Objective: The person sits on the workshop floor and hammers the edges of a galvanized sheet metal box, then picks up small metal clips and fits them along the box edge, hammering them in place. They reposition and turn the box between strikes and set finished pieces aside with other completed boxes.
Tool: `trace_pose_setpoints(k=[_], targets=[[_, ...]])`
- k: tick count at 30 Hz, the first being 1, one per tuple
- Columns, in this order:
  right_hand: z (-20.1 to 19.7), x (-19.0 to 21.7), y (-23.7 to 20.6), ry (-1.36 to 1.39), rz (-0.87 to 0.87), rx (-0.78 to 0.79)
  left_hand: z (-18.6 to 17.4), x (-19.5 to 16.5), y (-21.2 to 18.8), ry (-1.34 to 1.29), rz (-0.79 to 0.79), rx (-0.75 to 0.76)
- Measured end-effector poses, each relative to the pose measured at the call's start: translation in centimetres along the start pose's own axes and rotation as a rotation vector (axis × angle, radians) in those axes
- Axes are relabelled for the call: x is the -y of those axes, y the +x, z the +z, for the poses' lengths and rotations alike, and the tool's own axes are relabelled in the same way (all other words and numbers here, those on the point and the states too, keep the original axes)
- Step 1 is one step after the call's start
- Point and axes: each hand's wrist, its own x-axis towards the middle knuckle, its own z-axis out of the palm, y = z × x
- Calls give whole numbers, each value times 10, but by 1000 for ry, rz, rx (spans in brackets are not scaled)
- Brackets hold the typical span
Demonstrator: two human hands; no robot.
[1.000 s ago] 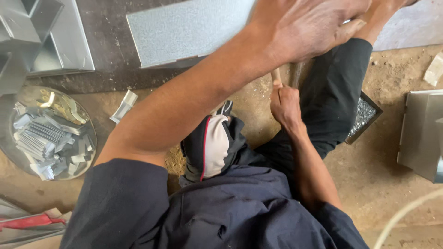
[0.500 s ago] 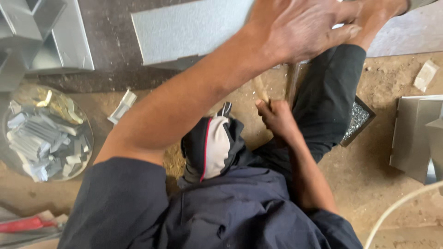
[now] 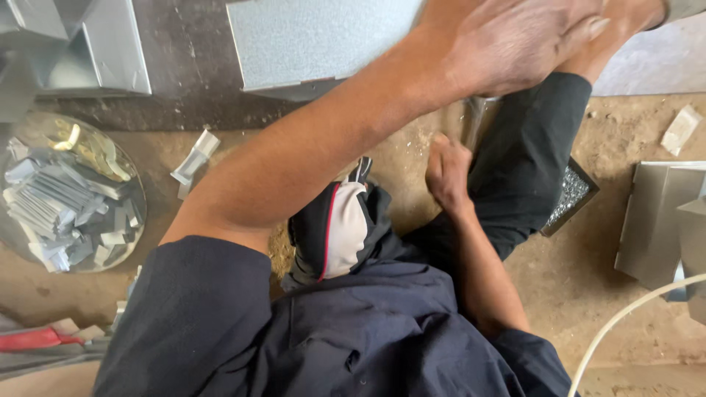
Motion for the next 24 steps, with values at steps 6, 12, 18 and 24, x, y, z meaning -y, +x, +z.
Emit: trace_pose_setpoints(k=[6,12,18,24], targets=[[7,7,-4,420,-29,-150,-23,-15,-6,52,-54,-31],[4,13,-1,107,428,178,-25,-10,-1,122,20,-67],[13,11,-9,329,167,-38,-8,-5,-2,-169,70,-115],[21,-19,-9,258,235,3,-5,0,-8,53,-1,-17]])
